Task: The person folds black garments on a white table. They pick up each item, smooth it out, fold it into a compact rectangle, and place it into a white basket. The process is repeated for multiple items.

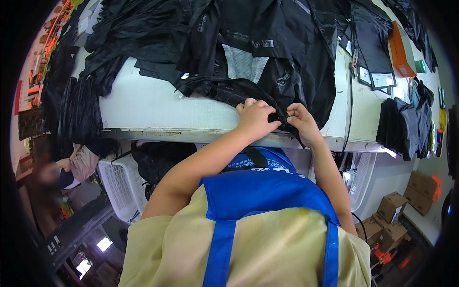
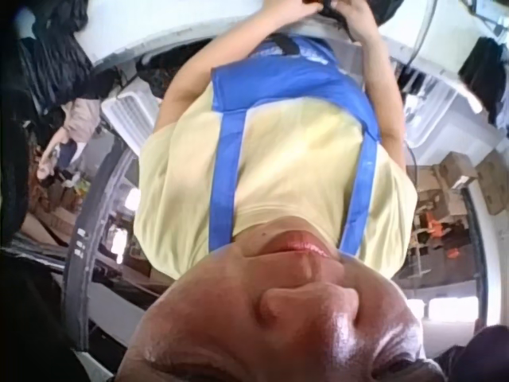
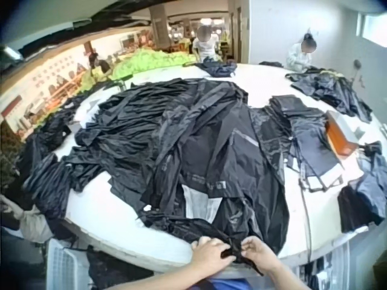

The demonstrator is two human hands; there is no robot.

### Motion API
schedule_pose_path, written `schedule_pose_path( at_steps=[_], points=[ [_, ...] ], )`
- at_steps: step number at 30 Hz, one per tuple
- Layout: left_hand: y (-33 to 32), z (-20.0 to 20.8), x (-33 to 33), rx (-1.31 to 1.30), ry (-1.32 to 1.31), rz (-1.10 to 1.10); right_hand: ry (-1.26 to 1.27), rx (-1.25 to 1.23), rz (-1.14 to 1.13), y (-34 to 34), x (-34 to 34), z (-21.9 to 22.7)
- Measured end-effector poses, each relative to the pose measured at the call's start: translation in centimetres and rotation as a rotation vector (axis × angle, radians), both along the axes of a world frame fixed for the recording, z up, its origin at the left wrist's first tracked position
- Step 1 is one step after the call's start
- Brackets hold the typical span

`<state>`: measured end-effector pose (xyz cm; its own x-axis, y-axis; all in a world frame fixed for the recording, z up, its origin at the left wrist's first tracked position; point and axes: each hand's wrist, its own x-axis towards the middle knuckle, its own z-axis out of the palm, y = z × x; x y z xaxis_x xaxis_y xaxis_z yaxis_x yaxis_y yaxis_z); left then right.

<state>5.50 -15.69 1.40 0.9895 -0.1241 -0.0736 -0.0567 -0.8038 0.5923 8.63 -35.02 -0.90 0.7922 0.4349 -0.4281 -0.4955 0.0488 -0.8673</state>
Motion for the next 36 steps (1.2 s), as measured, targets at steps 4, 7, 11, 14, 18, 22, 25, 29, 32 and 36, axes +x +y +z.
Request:
schedule_pose_path(
  at_steps=[4,7,11,14,18,22,25,29,32,36],
  points=[
    [0.1,-0.6,0.0,-0.1,-0.022,0.053,-0.07,0.088,-0.02,-0.1,-0.4,0.0],
    [0.4,-0.8,-0.3,-0.059,-0.031,0.028,-0.112,-0.005,0.057,-0.3,-0.4,0.4],
    [0.1,-1.8,-0.8,0.113,-0.17,-0.042,-0.454,-0.315,0.172,0.4,-0.9,-0.2],
    [0.2,-0.8,-1.0,0.103,-0.199,-0.075,-0.416,-0.324,0.148,0.6,-1.0,0.1],
    [0.4,0.0,-0.8,0.082,-0.131,-0.08,-0.22,-0.174,0.069,0.3,-0.8,0.5],
    [0.5,-0.3,-0.8,0.022,-0.117,-0.045,-0.342,-0.248,0.048,0.8,-1.0,1.7],
    [0.4,-0.2,-1.0,-0.028,-0.111,-0.017,-0.781,-0.58,0.14,1.7,-1.1,3.3],
    [0.8,0.7,-1.1,-0.043,-0.112,0.025,-1.197,-0.825,0.2,2.6,-1.5,5.0],
    [3.2,1.7,-0.4,0.0,-0.143,0.141,-1.172,-0.836,0.117,2.0,-1.6,4.7],
    [13.7,1.0,0.3,0.14,-0.315,0.481,-1.037,-0.86,0.029,-0.8,-1.9,4.3]
  ],
)
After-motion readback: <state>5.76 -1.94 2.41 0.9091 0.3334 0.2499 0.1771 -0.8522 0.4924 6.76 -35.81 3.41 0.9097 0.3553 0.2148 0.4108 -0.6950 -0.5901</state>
